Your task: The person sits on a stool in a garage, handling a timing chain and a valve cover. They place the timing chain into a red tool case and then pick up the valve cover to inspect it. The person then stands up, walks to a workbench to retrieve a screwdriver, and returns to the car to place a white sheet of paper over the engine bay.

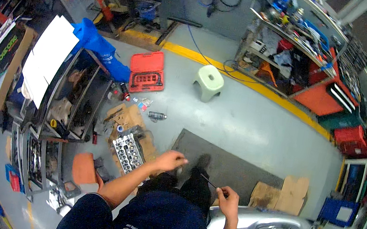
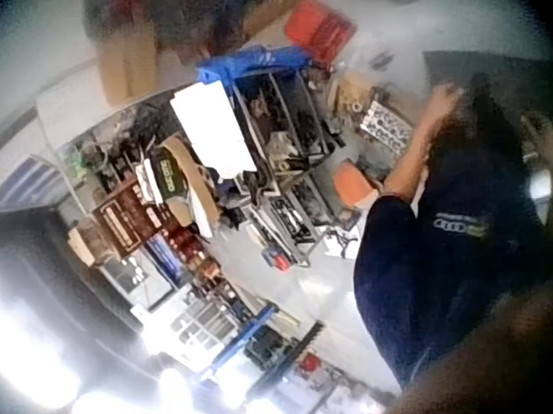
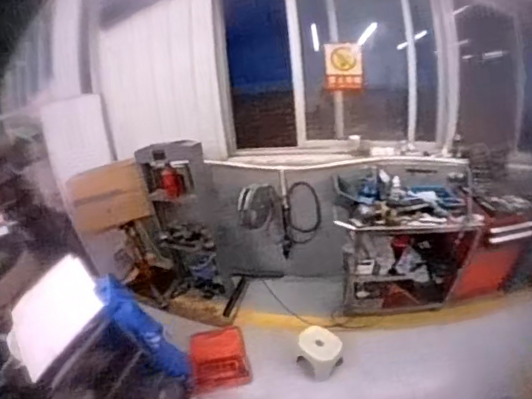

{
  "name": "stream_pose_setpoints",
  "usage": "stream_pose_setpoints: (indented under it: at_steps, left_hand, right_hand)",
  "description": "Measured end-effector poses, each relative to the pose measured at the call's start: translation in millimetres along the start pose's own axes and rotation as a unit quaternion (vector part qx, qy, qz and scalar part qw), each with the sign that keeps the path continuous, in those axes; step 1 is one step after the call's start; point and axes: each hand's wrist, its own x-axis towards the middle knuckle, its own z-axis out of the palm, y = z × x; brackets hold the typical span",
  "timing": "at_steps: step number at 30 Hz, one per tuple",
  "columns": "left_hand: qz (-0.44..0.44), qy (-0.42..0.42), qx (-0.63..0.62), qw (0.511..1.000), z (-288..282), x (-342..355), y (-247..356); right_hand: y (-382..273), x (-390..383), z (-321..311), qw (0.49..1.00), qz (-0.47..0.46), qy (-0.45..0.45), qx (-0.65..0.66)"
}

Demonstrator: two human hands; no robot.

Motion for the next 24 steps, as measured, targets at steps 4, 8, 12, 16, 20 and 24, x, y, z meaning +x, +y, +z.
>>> stream_pose_setpoints:
  at_steps: [4,8,12,16,20,24]
  left_hand:
    - [-0.120,0.293,-0.006,0.949,-25,35,-154]
    - [-0.444,0.491,-0.191,0.724,-16,-64,-340]
    - [-0.536,0.422,-0.012,0.731,35,-44,-261]
    - [-0.487,0.481,-0.365,0.631,21,-2,-151]
    - [-0.405,0.504,-0.471,0.599,50,59,-147]
    - [-0.394,0.462,-0.571,0.552,68,80,-268]
  right_hand:
    - [-31,127,-9,0.989,-0.018,-0.063,0.134]
    - [-93,277,17,0.968,-0.072,-0.152,0.188]
    - [-164,414,5,0.973,-0.116,-0.164,0.115]
    - [-249,518,23,0.949,-0.194,-0.213,0.126]
    - [-309,602,71,0.943,-0.248,-0.219,-0.018]
    - [-320,682,135,0.929,-0.302,-0.212,-0.039]
